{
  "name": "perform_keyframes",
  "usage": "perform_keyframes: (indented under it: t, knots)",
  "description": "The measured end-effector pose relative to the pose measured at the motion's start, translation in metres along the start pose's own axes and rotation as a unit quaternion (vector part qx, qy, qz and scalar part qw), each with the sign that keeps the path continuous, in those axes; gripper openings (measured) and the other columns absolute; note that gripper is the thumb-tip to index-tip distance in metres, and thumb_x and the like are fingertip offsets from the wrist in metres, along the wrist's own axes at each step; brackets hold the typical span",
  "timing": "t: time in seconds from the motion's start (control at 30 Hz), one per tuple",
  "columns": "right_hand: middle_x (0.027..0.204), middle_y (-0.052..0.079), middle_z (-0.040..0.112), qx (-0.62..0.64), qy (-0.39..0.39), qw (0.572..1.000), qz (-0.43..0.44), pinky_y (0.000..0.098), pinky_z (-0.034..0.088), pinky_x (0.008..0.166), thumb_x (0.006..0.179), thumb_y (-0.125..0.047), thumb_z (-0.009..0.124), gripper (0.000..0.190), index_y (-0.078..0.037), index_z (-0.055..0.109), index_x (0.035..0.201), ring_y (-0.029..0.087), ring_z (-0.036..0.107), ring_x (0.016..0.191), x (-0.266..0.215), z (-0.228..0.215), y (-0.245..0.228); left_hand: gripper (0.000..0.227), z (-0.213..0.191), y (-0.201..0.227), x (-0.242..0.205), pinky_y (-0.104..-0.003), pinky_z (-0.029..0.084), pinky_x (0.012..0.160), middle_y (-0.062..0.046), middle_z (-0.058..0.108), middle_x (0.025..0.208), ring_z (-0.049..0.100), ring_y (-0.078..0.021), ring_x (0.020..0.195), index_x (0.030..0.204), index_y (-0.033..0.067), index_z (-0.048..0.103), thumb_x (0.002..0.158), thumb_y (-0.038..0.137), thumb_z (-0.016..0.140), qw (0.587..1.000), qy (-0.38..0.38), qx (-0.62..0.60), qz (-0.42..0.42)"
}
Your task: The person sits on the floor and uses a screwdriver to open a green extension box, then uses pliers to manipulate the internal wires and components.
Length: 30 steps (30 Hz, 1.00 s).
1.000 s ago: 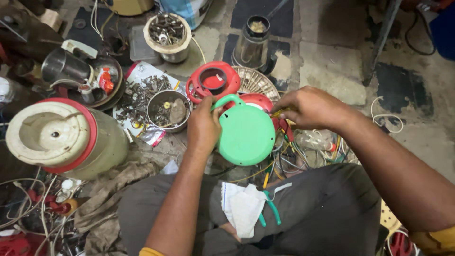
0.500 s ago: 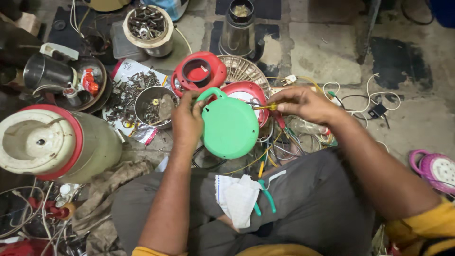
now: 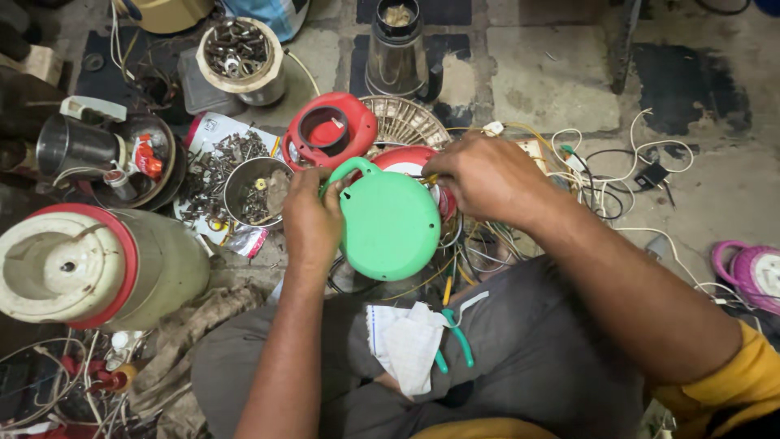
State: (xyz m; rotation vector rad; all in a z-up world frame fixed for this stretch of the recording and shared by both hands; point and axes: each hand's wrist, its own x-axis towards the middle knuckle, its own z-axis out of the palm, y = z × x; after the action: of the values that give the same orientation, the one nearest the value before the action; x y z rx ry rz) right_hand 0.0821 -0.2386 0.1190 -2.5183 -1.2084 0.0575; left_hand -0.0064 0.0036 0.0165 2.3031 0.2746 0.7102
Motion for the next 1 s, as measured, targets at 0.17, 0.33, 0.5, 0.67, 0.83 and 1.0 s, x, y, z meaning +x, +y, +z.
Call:
perform_keyframes:
  t: [0.17, 0.33, 0.5, 0.67, 0.83, 1.0]
  knots:
    - [0.104, 0.015, 0.076, 0.027, 0.012, 0.999, -0.020, 0.0481, 0.055, 0.083, 0.075, -0.008, 0.069, 0.033, -0.008, 0.077, 0.107, 0.037, 0.070, 0.095, 0.000, 0.005, 0.012, 0.054, -0.021, 0.031, -0.023, -0.056, 0.043, 0.103, -0.029, 0.055, 0.136, 0.051, -0.0495, 0.125, 0.139, -0.0023, 0.053, 0.096, 0.021, 0.075, 0.994, 0.011, 0.035, 0.104]
    - [0.100, 0.015, 0.076, 0.020, -0.009, 1.000, 0.008, 0.0477, 0.055, 0.082, 0.073, -0.009, 0.069, 0.037, -0.012, 0.078, 0.109, 0.036, 0.071, 0.094, 0.000, 0.005, 0.013, 0.130, -0.016, 0.064, -0.097, -0.059, 0.031, 0.113, -0.037, 0.032, 0.150, 0.035, -0.0529, 0.139, 0.151, -0.0094, 0.021, 0.059, 0.041, 0.097, 1.000, -0.007, 0.023, 0.014]
    - [0.099, 0.014, 0.075, 0.032, -0.011, 0.999, 0.031, 0.0476, 0.055, 0.080, 0.083, -0.012, 0.068, 0.032, -0.016, 0.077, 0.114, 0.036, 0.070, 0.092, -0.008, 0.017, 0.018, 0.134, 0.017, 0.055, -0.122, -0.053, 0.032, 0.118, -0.034, 0.030, 0.155, 0.034, -0.0498, 0.144, 0.155, -0.0079, 0.013, 0.059, 0.031, 0.098, 0.988, -0.008, -0.048, -0.144]
    - [0.107, 0.014, 0.074, 0.061, 0.076, 0.994, -0.048, 0.0458, 0.053, 0.089, 0.084, -0.011, 0.071, 0.029, -0.011, 0.073, 0.113, 0.036, 0.069, 0.099, -0.021, 0.048, 0.031, 0.131, 0.018, 0.047, -0.123, -0.053, 0.029, 0.118, -0.034, 0.029, 0.155, 0.031, -0.0495, 0.145, 0.154, -0.0055, 0.015, 0.060, 0.032, 0.098, 0.991, 0.009, -0.056, -0.122]
    - [0.113, 0.016, 0.073, 0.058, 0.126, 0.990, -0.032, 0.0450, 0.053, 0.092, 0.089, -0.009, 0.069, 0.028, -0.007, 0.070, 0.117, 0.036, 0.068, 0.105, -0.032, 0.068, 0.032, 0.110, 0.017, 0.037, -0.126, -0.052, 0.030, 0.120, -0.032, 0.034, 0.157, 0.035, -0.0483, 0.146, 0.157, -0.0036, 0.020, 0.075, 0.027, 0.087, 0.995, 0.046, -0.063, -0.056]
    - [0.098, 0.013, 0.076, 0.117, 0.067, 0.974, 0.179, 0.0386, 0.057, 0.078, 0.092, -0.023, 0.070, 0.029, -0.008, 0.070, 0.117, 0.026, 0.074, 0.083, -0.048, 0.059, 0.028, 0.084, 0.020, 0.029, -0.124, -0.052, 0.033, 0.119, -0.029, 0.041, 0.155, 0.041, -0.0468, 0.144, 0.156, -0.0014, 0.027, 0.089, 0.018, 0.074, 0.991, 0.090, -0.091, -0.028]
